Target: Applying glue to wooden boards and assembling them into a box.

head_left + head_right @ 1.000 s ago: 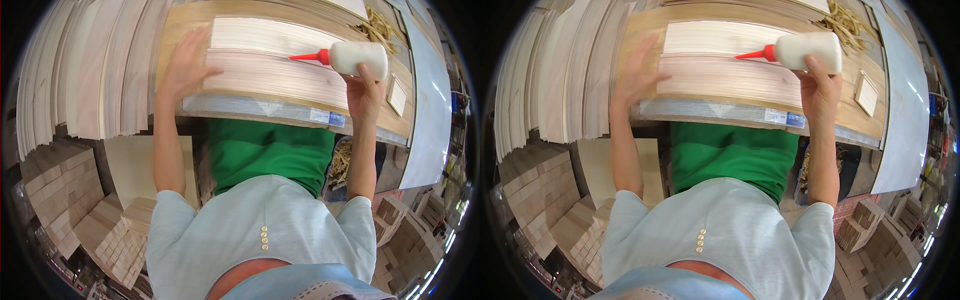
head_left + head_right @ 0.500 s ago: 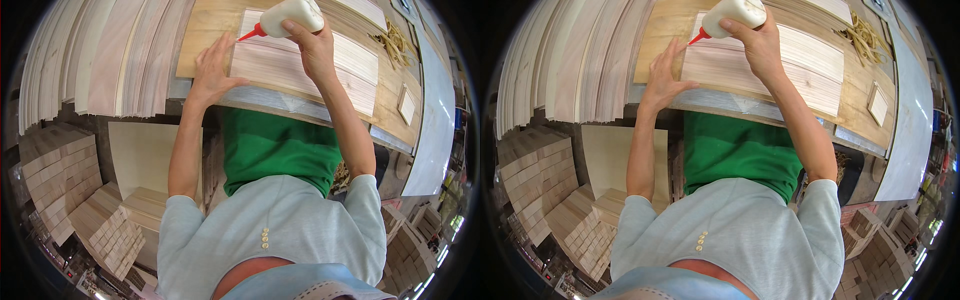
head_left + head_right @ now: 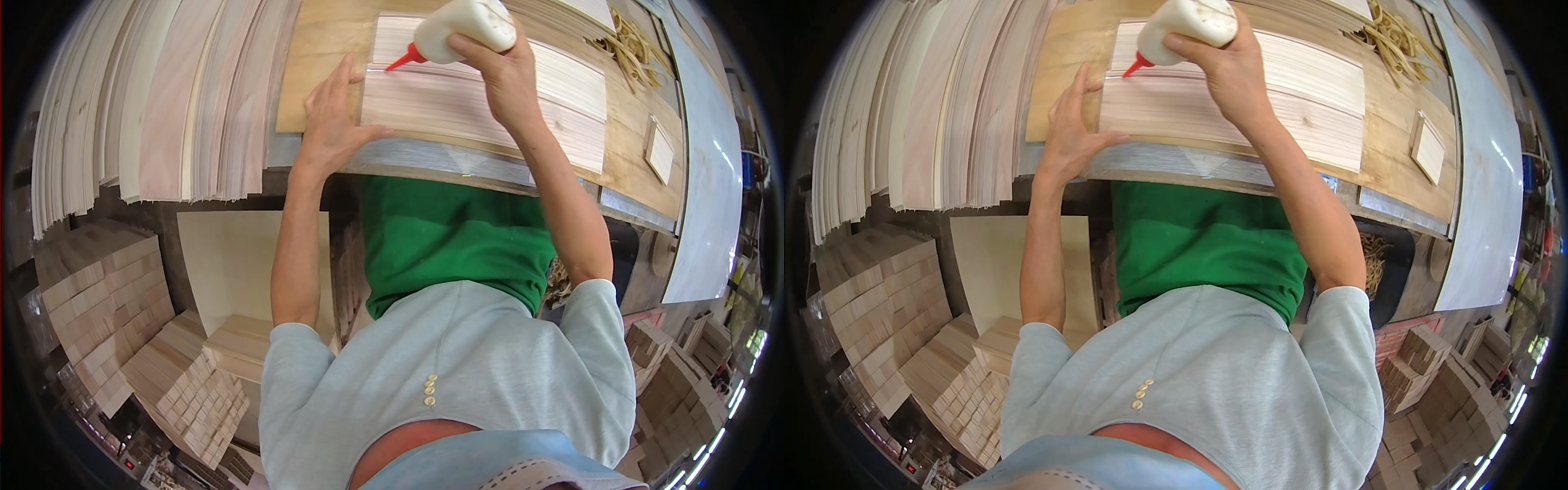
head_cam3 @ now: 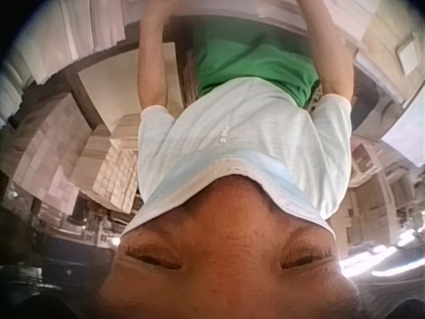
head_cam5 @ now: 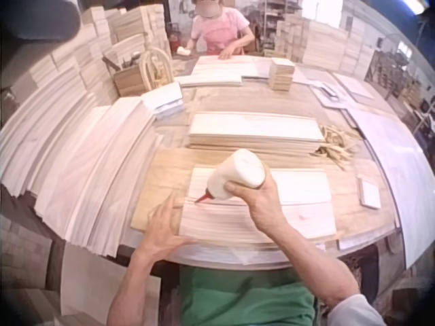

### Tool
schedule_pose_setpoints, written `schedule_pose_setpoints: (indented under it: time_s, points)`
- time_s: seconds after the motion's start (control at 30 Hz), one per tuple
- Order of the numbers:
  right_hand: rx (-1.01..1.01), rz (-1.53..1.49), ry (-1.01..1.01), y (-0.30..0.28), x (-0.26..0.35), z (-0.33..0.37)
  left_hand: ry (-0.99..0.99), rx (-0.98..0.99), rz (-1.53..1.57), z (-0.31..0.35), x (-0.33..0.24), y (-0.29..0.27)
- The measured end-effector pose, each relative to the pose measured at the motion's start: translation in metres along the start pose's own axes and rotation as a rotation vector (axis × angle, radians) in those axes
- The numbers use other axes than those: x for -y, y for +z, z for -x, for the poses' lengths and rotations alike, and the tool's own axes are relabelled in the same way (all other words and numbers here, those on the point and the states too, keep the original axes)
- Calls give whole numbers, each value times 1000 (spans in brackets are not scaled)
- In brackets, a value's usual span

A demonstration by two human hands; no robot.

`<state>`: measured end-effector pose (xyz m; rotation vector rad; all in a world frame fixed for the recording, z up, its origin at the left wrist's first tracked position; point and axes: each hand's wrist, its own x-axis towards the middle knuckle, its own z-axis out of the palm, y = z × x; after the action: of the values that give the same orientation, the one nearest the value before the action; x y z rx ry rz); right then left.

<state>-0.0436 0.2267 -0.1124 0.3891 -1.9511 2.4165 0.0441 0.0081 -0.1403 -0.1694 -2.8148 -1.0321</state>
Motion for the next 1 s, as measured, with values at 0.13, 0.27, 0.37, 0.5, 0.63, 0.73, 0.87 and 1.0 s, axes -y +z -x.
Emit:
schedule_pose_setpoints:
  time_s: [0.13, 0.27, 0.37, 0.5, 0.63, 0.73, 0.87, 1.0]
  points:
    - [-17, 36, -6, -40, 13, 10, 7, 5, -13, 0, 0, 1]
    - [-109, 9, 14, -85, 30, 25, 1, 14, -1, 0, -1, 2]
    - [-150, 44, -3, -123, 41, 37, -11, 24, 14, 0, -2, 1]
    - [-200, 87, -34, -178, 57, 53, 1, 20, 45, -2, -4, 1]
    - [-257, 145, -31, -217, 75, 65, -53, 19, 55, 0, -9, -1]
    - [-292, 153, -38, -242, 80, 71, -59, 28, 78, -1, -11, 0]
    - [-326, 155, -40, -258, 86, 75, -57, 41, 73, -2, -16, 0]
    - [-331, 216, -23, -268, 91, 76, -57, 46, 61, -2, -15, 0]
